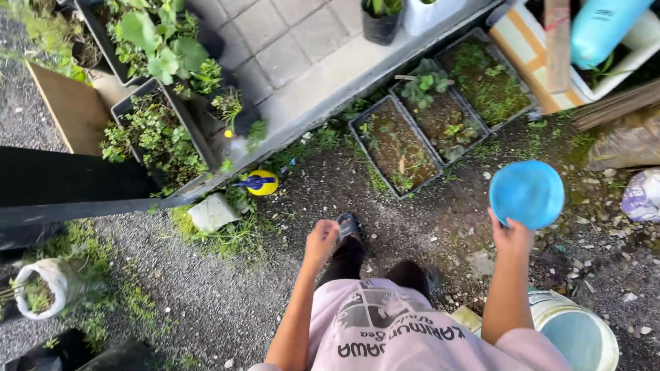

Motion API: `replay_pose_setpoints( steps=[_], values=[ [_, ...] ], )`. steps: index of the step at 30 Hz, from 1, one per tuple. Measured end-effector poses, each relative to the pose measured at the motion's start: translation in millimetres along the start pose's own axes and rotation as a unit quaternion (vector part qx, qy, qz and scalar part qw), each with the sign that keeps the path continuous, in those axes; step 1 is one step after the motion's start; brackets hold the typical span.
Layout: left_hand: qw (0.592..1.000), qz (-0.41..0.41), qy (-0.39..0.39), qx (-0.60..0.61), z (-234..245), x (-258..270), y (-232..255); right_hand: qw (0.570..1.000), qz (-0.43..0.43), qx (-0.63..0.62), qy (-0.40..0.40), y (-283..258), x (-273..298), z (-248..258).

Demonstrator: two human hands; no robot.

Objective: Watering plants in containers using a small bowl to scoop water from a bucket

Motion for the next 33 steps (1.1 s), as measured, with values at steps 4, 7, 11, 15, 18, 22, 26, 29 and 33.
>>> replay_pose_setpoints(
  steps=[4, 7, 11, 15, 18, 22, 26, 29, 33],
  values=[
    [0.991, 0.035, 0.096, 0.086, 68.0, -28.9, -27.9, 0.997, -0.059, -0.01, -0.056, 70.3, 8.2, -123.3],
    [0.984, 0.042, 0.12, 0.127, 93.0, -40.8, -38.0, 0.992, -0.083, 0.038, -0.083, 113.5, 11.0, -204.8],
    [0.978, 0.059, 0.127, 0.156, 96.1, -61.0, -37.3, 0.986, -0.098, 0.111, -0.076, 151.9, 4.4, -307.0],
    [0.972, 0.102, 0.12, 0.172, 95.4, -91.4, -17.5, 0.982, -0.086, 0.147, -0.086, 182.0, -52.5, -371.8],
    [0.973, 0.106, 0.113, 0.171, 94.3, -125.0, 9.3, 0.984, -0.091, 0.138, -0.072, 197.8, -109.6, -405.0],
    [0.975, 0.122, 0.113, 0.146, 109.2, -171.9, 49.0, 0.983, -0.067, 0.162, -0.047, 214.1, -189.1, -429.1],
    [0.968, 0.078, 0.145, 0.192, 123.7, -208.8, 96.0, 0.984, -0.032, 0.172, -0.02, 211.1, -226.7, -485.8],
    [0.967, 0.088, 0.142, 0.191, 125.2, -218.4, 108.8, 0.985, -0.023, 0.171, 0.008, 215.3, -266.0, -500.8],
    [0.97, 0.104, 0.126, 0.18, 121.9, -245.2, 110.2, 0.985, -0.022, 0.165, 0.037, 215.7, -298.4, -520.9]
  ],
)
Point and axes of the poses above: each hand's wrist, its own x-axis away from the middle knuckle, its own z-axis out of the back of the hand, y = z × x, the point moved 1 cm from there along -x, towards the middle knuckle, and after that the axes turned 8 degrees about x, right-handed, at the moved point
